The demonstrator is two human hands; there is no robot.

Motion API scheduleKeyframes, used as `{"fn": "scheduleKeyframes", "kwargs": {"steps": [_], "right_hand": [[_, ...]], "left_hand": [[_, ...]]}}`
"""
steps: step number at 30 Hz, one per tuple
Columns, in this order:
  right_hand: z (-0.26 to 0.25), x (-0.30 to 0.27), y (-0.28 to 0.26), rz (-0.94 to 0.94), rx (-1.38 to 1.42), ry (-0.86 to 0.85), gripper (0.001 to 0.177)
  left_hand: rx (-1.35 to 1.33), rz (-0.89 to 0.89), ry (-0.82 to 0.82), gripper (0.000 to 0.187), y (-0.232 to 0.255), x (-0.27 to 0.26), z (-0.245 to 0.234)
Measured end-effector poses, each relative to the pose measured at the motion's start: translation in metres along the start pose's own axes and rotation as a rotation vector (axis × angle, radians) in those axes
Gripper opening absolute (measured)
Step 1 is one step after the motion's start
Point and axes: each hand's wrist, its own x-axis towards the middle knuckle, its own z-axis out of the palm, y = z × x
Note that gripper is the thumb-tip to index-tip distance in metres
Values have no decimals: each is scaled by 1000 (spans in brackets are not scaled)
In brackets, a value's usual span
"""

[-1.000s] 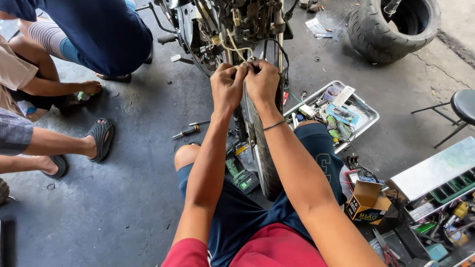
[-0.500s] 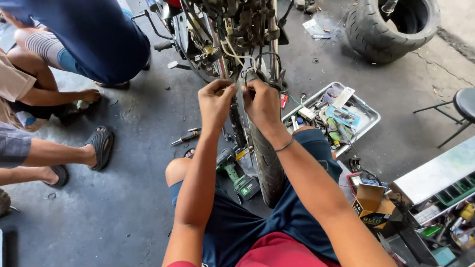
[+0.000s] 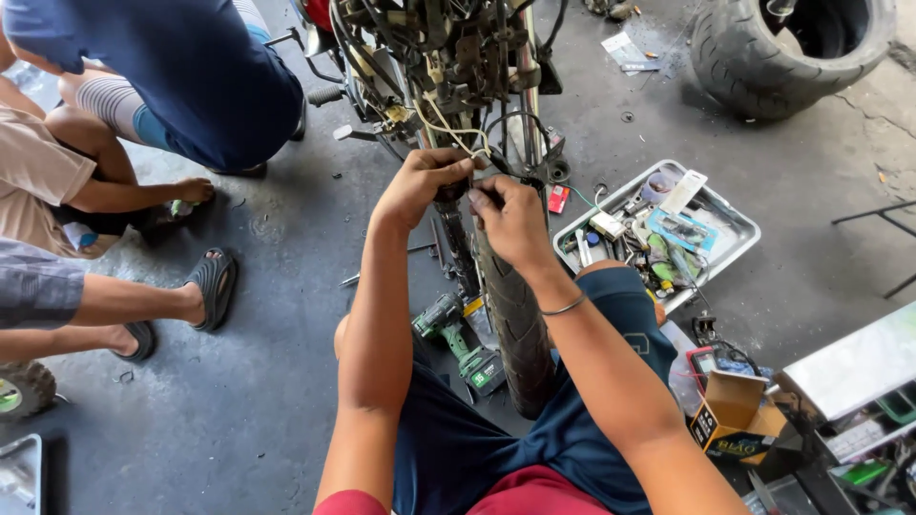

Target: The person is wrapping electrical tape around wires on a motorcycle. They carefully wrap the tape around the wires, ensuring they are securely covered.

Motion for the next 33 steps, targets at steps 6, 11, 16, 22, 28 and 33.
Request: {"fn": "scheduleKeyframes", "kwargs": {"steps": [6, 11, 16, 22, 28, 33], "right_hand": [[-55, 30, -71, 150, -532, -390, 27], [-62, 20, -64, -118, -280, -146, 13], [-34, -9, -59, -72, -30, -240, 29], [-11, -21, -59, -152, 418, -160, 18], [-32, -9, -32, -155, 441, -101, 17], [-53, -6, -50, -204, 462, -272, 13]], "left_hand": [[200, -48, 51, 29, -2, 8, -14], [18, 25, 279, 54, -4, -42, 0], [-460, 175, 488, 63, -24, -44, 36], [-488, 418, 402, 49, -39, -49, 46], [146, 666, 136, 83, 11, -67, 39], [257, 679, 212, 63, 20, -71, 46]]}}
